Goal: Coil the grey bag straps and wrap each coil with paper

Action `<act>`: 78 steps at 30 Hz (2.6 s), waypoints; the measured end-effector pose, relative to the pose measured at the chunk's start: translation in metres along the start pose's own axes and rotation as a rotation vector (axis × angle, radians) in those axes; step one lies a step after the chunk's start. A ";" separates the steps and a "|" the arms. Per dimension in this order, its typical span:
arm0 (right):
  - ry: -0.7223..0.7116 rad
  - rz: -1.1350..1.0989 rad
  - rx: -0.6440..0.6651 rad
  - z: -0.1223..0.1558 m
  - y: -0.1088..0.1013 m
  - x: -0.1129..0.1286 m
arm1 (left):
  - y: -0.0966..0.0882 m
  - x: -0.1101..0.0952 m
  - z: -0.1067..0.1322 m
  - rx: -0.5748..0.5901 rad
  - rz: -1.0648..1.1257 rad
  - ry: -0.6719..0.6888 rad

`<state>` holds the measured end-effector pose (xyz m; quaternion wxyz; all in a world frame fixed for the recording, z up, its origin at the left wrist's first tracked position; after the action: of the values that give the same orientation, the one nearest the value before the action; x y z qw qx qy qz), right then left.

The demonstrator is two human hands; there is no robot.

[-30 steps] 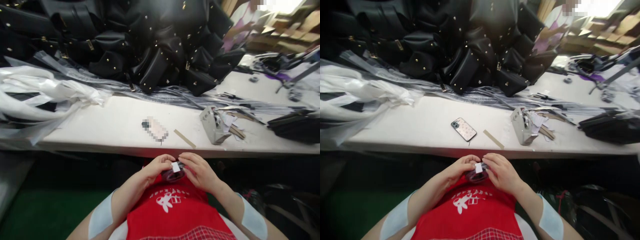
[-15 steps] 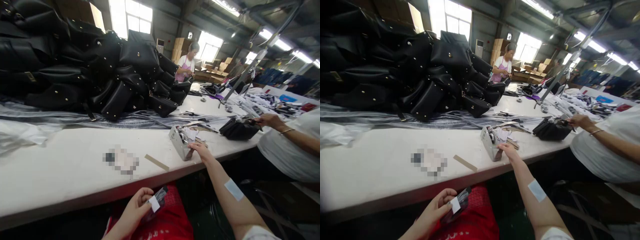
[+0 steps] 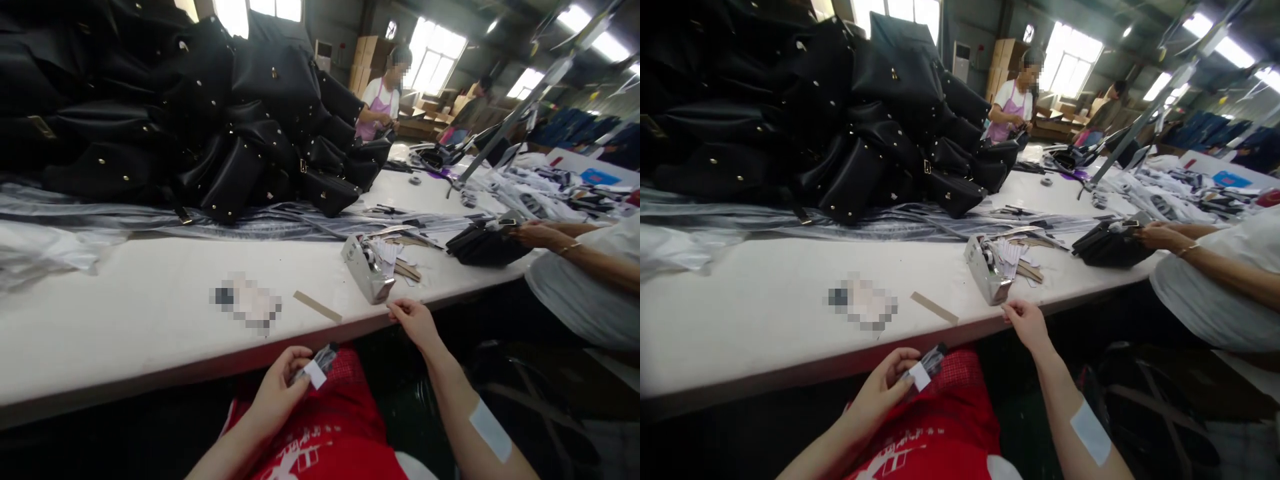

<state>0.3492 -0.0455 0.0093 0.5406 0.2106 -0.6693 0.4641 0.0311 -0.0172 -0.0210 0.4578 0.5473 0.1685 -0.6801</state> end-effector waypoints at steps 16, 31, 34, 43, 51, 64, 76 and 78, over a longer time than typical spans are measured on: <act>0.198 -0.390 0.745 0.095 0.139 0.049 | -0.011 -0.015 0.014 -0.260 -0.098 0.182; 0.303 -0.420 0.732 0.098 0.140 0.050 | -0.009 -0.022 0.014 -0.215 0.350 0.043; 0.294 -0.411 0.757 0.098 0.143 0.046 | -0.010 -0.021 0.014 -0.227 0.371 0.017; 0.131 -0.291 0.775 0.095 0.154 0.038 | -0.005 -0.023 0.020 -0.227 0.130 0.125; 0.016 -0.312 0.510 0.093 0.162 0.046 | 0.005 -0.050 0.042 -0.367 -0.480 0.405; 0.242 -0.754 0.454 0.103 0.179 0.056 | 0.010 -0.054 0.050 -0.351 -0.693 0.620; 0.429 -0.984 0.761 0.110 0.153 0.053 | 0.009 -0.047 0.059 -0.380 -0.938 0.854; 0.398 -0.978 0.777 0.112 0.155 0.055 | 0.009 -0.049 0.059 -0.369 -0.938 0.852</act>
<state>0.1511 -0.0541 0.0005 0.6874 0.5807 -0.1670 0.4028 0.0030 -0.0436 0.0453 0.0924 0.5496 0.6693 -0.4913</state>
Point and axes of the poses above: each hand's wrist, its own z-axis away from the middle knuckle, its own y-axis out of the palm, x = y × z, the point moved 3 cm from there along -z, towards the middle knuckle, and after that the axes turned 4 degrees about -y, right-handed, at the moved point
